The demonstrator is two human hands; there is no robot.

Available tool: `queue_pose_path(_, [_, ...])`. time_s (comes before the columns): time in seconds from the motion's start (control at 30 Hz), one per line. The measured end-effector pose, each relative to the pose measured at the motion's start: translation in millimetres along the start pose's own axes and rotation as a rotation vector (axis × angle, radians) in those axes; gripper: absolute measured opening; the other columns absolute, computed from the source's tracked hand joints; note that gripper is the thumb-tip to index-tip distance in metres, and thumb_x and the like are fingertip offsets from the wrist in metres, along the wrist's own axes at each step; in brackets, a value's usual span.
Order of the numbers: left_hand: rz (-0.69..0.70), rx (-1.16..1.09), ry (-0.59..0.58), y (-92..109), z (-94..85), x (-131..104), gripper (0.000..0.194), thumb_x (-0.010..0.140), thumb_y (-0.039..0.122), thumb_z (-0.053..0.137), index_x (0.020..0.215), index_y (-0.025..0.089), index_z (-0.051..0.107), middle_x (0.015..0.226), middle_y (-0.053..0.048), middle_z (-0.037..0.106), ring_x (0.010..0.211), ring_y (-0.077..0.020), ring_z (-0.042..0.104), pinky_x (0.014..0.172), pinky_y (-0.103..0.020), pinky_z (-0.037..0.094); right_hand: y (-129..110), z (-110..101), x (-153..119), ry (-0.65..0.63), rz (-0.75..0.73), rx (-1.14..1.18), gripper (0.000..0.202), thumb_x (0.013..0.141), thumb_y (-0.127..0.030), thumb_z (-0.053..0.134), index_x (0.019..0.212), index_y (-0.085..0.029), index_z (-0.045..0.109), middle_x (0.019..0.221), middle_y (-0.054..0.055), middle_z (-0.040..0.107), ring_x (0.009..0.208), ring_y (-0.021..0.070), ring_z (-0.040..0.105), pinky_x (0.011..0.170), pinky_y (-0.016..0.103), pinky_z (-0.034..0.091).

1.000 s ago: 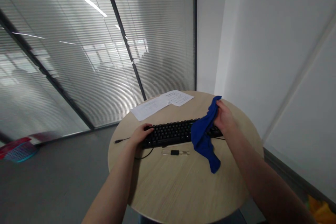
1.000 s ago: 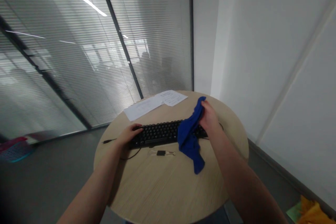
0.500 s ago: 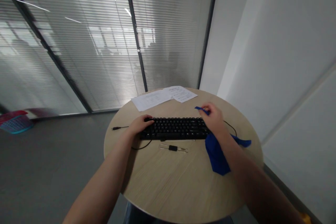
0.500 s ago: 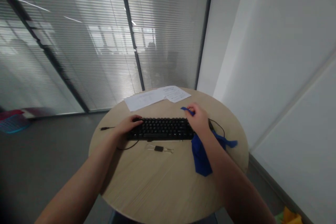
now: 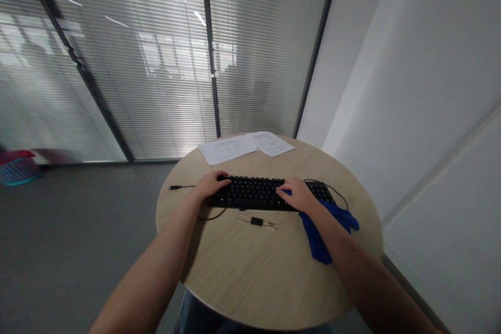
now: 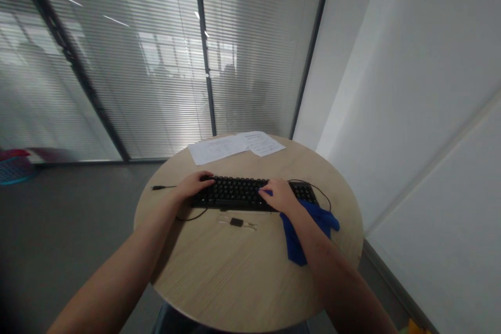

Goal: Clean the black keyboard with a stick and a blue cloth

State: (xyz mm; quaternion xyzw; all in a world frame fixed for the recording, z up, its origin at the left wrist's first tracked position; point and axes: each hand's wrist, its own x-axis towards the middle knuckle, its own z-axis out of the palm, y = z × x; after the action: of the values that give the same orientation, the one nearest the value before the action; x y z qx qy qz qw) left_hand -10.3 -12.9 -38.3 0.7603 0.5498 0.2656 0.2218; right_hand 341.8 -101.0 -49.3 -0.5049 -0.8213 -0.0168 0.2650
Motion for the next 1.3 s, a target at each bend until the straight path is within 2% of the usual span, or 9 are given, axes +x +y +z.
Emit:
queue_pose_path(0.1, [-0.019,-0.002,0.001,1.1,-0.2,0.1,0.047,0.073,0.052,0.065,0.108,0.022,0.074,0.115,-0.008,0.075,0.109,-0.0302,0.067,0.101,-0.038,0.048,3.3,-2.5,-1.6,-0.007,-0.053,0.018,0.025,0.094,-0.032,0.06,0.084,-0.022,0.081,0.08,0.007,0.07,0.08,0.0199,0.061,0.079,0.033,0.044])
queue_pose_path(0.2, [-0.025,0.016,-0.014,2.8,-1.7,-0.5,0.048,0.074,0.052,0.064,0.11,0.022,0.073,0.117,-0.008,0.075,0.109,-0.03,0.067,0.1,-0.038,0.048,8.0,-4.7,-3.1,-0.015,-0.084,0.077,0.018,0.09,-0.026,0.063,0.089,-0.022,0.081,0.082,0.006,0.071,0.081,0.0198,0.062,0.08,0.033,0.045])
queue_pose_path(0.3, [-0.021,0.035,-0.018,4.2,-2.8,-1.7,0.049,0.075,0.051,0.062,0.112,0.021,0.073,0.118,-0.009,0.074,0.109,-0.03,0.067,0.1,-0.038,0.048,9.4,-5.5,-3.6,-0.016,-0.054,0.093,0.016,0.088,-0.023,0.065,0.093,-0.023,0.08,0.087,0.006,0.074,0.085,0.0214,0.063,0.083,0.035,0.046])
queue_pose_path(0.43, [-0.031,0.053,-0.004,5.1,-2.7,-2.5,0.048,0.075,0.05,0.063,0.112,0.022,0.073,0.116,-0.008,0.075,0.109,-0.0293,0.067,0.1,-0.036,0.048,4.9,-5.6,-2.8,0.011,-0.001,0.057,0.018,0.088,-0.025,0.067,0.102,-0.023,0.079,0.095,0.007,0.074,0.094,0.0238,0.063,0.09,0.038,0.046])
queue_pose_path(0.53, [-0.02,0.053,-0.014,4.2,-2.0,-1.5,0.051,0.075,0.052,0.062,0.114,0.021,0.073,0.116,-0.008,0.075,0.108,-0.0291,0.067,0.098,-0.036,0.049,2.4,-5.3,-2.6,0.014,0.011,0.017,0.017,0.089,-0.028,0.067,0.1,-0.024,0.079,0.099,0.008,0.074,0.097,0.0241,0.063,0.092,0.039,0.046])
queue_pose_path(0.73, [-0.015,0.066,-0.021,1.5,-1.1,1.8,0.053,0.076,0.053,0.062,0.115,0.02,0.072,0.116,-0.01,0.074,0.108,-0.0296,0.067,0.098,-0.037,0.049,5.6,-1.4,-3.2,-0.022,-0.015,-0.025,0.022,0.093,-0.036,0.062,0.104,-0.028,0.08,0.125,0.008,0.069,0.113,0.0277,0.06,0.1,0.045,0.043])
queue_pose_path(1.0, [0.001,0.07,-0.048,-1.1,-2.6,3.6,0.058,0.076,0.057,0.059,0.119,0.02,0.071,0.118,-0.009,0.074,0.108,-0.0287,0.067,0.098,-0.037,0.05,1.3,-3.0,-0.1,0.044,-0.012,0.039,0.018,0.091,-0.023,0.06,0.089,-0.022,0.078,0.115,0.01,0.071,0.109,0.0248,0.062,0.101,0.042,0.045])
queue_pose_path(1.2, [-0.01,0.056,-0.033,-2.0,-2.4,4.0,0.057,0.075,0.057,0.061,0.117,0.02,0.071,0.116,-0.009,0.075,0.109,-0.0305,0.067,0.099,-0.038,0.049,5.4,2.8,-0.9,0.046,-0.007,-0.009,0.021,0.092,-0.027,0.06,0.101,-0.025,0.08,0.132,0.011,0.065,0.122,0.0272,0.058,0.106,0.046,0.043])
queue_pose_path(1.3, [-0.02,0.049,-0.028,-0.4,-3.1,4.0,0.055,0.074,0.056,0.062,0.115,0.021,0.072,0.116,-0.009,0.075,0.111,-0.0303,0.066,0.1,-0.038,0.049,2.5,3.6,0.2,0.064,0.027,-0.009,0.022,0.093,-0.026,0.059,0.1,-0.023,0.079,0.131,0.012,0.065,0.123,0.0269,0.057,0.107,0.045,0.042])
